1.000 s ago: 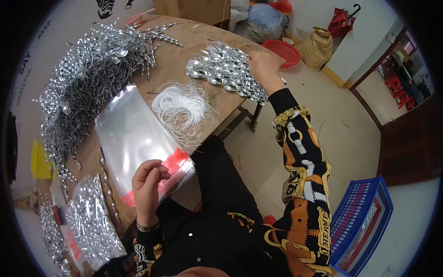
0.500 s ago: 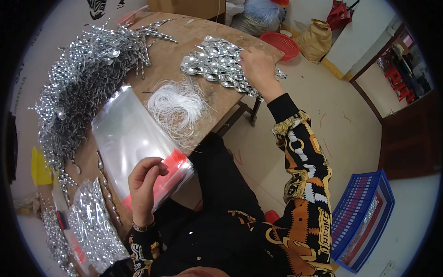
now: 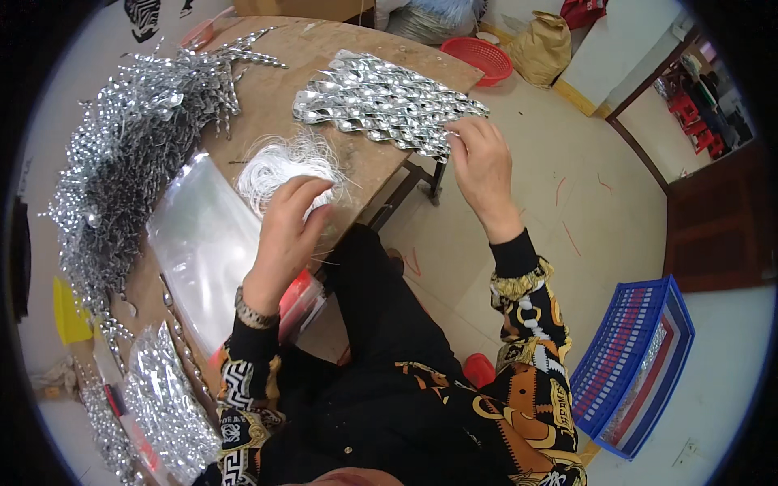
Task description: Packaging silver decorative tinsel and ornaments into plastic bags and bundling them together.
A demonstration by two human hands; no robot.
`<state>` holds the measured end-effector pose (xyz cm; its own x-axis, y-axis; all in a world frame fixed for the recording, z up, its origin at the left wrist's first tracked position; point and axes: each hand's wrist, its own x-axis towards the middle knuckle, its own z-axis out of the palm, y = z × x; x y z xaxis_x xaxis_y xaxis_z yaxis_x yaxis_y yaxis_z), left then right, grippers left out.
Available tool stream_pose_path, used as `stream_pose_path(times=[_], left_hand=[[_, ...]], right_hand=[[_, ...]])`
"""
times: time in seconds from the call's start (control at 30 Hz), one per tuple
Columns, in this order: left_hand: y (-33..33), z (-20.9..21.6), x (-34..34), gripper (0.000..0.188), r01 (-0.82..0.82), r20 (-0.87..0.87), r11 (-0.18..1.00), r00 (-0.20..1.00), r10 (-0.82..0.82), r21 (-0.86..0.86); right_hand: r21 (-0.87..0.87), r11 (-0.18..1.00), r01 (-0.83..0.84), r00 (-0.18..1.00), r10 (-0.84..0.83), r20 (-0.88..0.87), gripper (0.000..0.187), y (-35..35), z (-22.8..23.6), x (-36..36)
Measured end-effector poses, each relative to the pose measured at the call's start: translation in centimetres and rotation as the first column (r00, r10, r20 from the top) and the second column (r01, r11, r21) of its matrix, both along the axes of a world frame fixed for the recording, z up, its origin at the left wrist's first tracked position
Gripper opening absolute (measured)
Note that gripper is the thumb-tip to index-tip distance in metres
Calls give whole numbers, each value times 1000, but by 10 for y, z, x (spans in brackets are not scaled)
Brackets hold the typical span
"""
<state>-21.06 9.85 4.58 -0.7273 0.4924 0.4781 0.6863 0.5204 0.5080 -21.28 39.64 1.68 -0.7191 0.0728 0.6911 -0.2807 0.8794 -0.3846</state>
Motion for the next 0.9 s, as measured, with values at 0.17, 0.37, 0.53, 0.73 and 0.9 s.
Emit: stream_pose_path(times=[0.17,0.37,0.53,0.73,0.9], left_hand=[[38,-17,-21,41,7,-114,994,993,-19,-106],[64,-35,-47,51,3,-248,978,967,-56,-210],[63,-53,-54,51,-34,-223,956,974,-34,-292],[61,-50,-50,51,-42,-190,950,982,-18,-310],[60,-48,-50,51,-54,-196,962,981,1,-267]], right_hand=[[-77,996,48,996,-42,80,15,-1,-17,23],[-78,997,23,996,-17,87,22,-13,-21,23],[-78,997,2,988,10,153,24,-21,-31,17],[-60,998,22,989,-13,148,26,-25,-32,15],[-7,1000,17,988,-16,154,26,-31,-29,15]])
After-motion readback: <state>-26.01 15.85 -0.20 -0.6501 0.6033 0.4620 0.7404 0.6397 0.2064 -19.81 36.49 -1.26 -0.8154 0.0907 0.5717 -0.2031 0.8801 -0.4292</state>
